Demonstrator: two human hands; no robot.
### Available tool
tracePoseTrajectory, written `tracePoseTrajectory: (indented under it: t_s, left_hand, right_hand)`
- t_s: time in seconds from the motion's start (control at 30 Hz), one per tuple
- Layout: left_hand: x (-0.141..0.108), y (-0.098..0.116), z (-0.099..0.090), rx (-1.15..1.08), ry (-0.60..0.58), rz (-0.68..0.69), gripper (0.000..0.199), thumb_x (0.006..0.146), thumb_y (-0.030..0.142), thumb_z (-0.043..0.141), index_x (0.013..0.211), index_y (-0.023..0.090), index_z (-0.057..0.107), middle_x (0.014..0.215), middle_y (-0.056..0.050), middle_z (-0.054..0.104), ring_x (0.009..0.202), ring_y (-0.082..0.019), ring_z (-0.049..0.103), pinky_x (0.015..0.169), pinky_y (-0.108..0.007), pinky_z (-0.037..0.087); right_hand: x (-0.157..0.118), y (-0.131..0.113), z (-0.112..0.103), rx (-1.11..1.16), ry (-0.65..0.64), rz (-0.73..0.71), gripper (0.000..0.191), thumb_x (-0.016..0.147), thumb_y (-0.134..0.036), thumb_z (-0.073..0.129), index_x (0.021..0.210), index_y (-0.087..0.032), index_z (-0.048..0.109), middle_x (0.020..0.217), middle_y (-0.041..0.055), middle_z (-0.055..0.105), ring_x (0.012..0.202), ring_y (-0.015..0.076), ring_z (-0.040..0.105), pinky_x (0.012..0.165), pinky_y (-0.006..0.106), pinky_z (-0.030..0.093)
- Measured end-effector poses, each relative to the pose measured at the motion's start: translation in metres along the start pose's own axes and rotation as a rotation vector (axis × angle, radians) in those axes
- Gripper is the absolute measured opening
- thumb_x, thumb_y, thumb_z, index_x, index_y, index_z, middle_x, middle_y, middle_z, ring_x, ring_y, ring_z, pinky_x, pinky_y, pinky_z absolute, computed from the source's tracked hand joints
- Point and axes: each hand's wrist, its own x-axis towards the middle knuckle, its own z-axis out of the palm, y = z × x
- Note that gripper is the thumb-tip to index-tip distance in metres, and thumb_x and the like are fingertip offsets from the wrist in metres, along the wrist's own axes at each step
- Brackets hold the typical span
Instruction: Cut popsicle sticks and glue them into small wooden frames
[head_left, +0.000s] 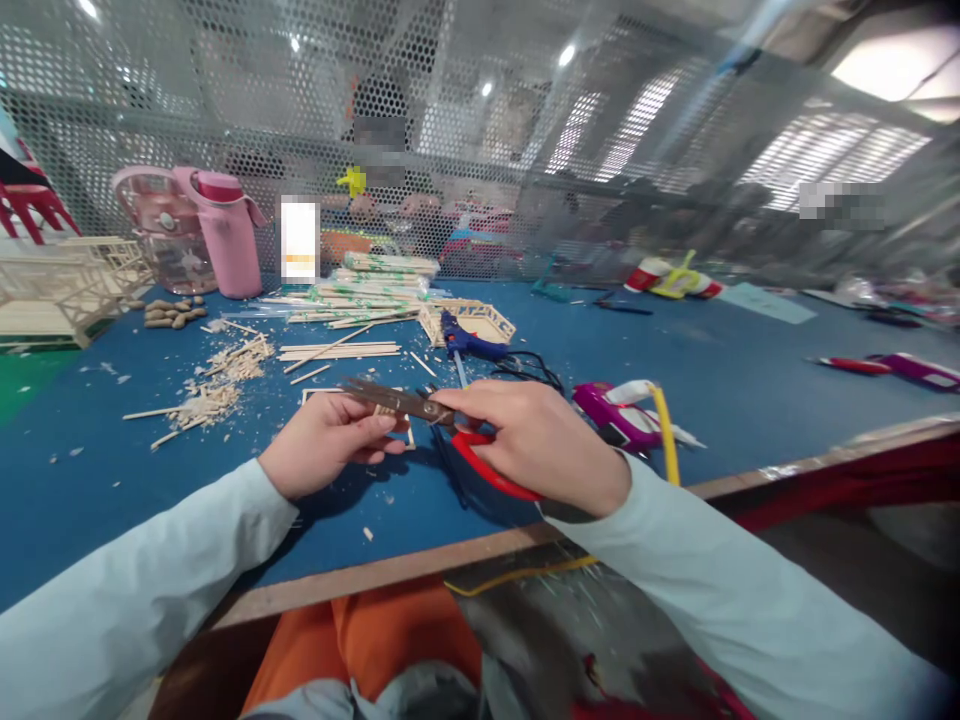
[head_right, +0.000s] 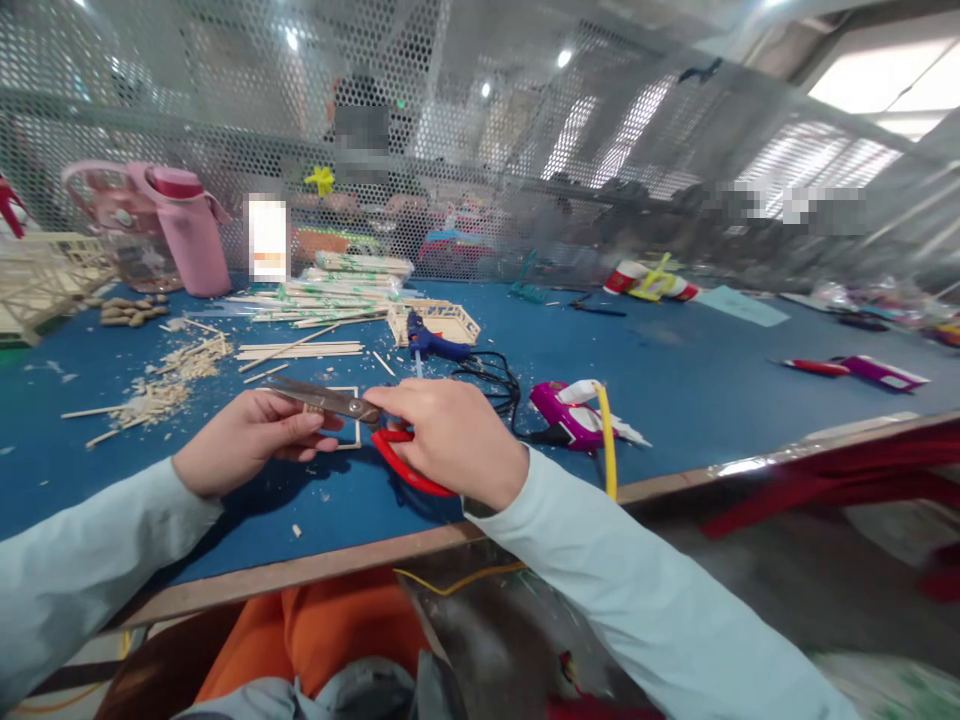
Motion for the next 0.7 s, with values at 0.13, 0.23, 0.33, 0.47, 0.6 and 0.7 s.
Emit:
tracePoseTrajectory:
  t_s: [0.13, 0.23, 0.33, 0.47, 0.6, 0.7]
  left_hand:
    - [-0.0011, 0.0002, 0.0002, -0.017, -0.003, 0.015, 0.038, 0.058, 0.043, 0.073, 0.081, 0.014, 0.070, 0.083, -0.007, 0.070, 0.071, -0.015, 0.065, 0.057, -0.019, 0.049]
    - [-0.0023, 0.0004, 0.0006, -0.010, -0.010, 0.025, 0.036, 0.058, 0.042, 0.073, 0.079, 0.013, 0.070, 0.080, -0.008, 0.070, 0.069, -0.015, 0.065, 0.056, -0.019, 0.049]
    - [-0.0021, 0.0003, 0.0006, -0.026, -0.008, 0.036, 0.036, 0.060, 0.041, 0.073, 0.083, 0.014, 0.069, 0.084, -0.008, 0.070, 0.071, -0.016, 0.066, 0.057, -0.021, 0.049]
    - [-0.0011, -0.0006, -0.0002, -0.021, -0.011, 0.034, 0.034, 0.057, 0.039, 0.075, 0.080, 0.013, 0.069, 0.082, -0.008, 0.071, 0.068, -0.016, 0.066, 0.055, -0.020, 0.049]
    - [-0.0019, -0.0010, -0.0016, -0.032, -0.032, 0.038, 0.034, 0.057, 0.038, 0.075, 0.082, 0.014, 0.069, 0.084, -0.008, 0.071, 0.070, -0.017, 0.066, 0.056, -0.021, 0.049]
    - [-0.0030, -0.0009, -0.0027, -0.029, -0.054, 0.054, 0.034, 0.058, 0.035, 0.075, 0.084, 0.015, 0.069, 0.083, -0.008, 0.071, 0.071, -0.018, 0.067, 0.056, -0.021, 0.050]
  right_hand:
    - [0.0007, 0.0028, 0.0024, 0.022, 0.055, 0.017, 0.035, 0.072, -0.011, 0.050, 0.104, -0.018, 0.064, 0.081, 0.0044, 0.067, 0.068, 0.0134, 0.059, 0.064, 0.022, 0.043]
    - [-0.0003, 0.0042, 0.0025, 0.045, 0.012, -0.006, 0.034, 0.072, -0.010, 0.050, 0.102, -0.017, 0.065, 0.078, 0.0041, 0.067, 0.065, 0.0130, 0.058, 0.061, 0.022, 0.043]
    - [-0.0012, 0.0045, 0.0014, 0.079, 0.095, 0.021, 0.033, 0.074, -0.012, 0.050, 0.104, -0.017, 0.064, 0.076, 0.0035, 0.066, 0.063, 0.0127, 0.057, 0.060, 0.022, 0.042]
    - [-0.0009, 0.0040, -0.0005, 0.088, -0.044, -0.049, 0.035, 0.074, -0.008, 0.047, 0.102, -0.018, 0.064, 0.078, 0.0038, 0.067, 0.067, 0.0132, 0.058, 0.062, 0.022, 0.042]
    - [-0.0005, 0.0042, -0.0027, 0.071, -0.052, -0.057, 0.036, 0.072, -0.008, 0.048, 0.103, -0.016, 0.063, 0.083, 0.0051, 0.066, 0.071, 0.0141, 0.059, 0.064, 0.022, 0.043]
    - [-0.0008, 0.0041, -0.0038, 0.025, -0.051, -0.050, 0.036, 0.072, -0.011, 0.050, 0.105, -0.017, 0.062, 0.089, 0.0060, 0.065, 0.079, 0.0161, 0.059, 0.067, 0.024, 0.043]
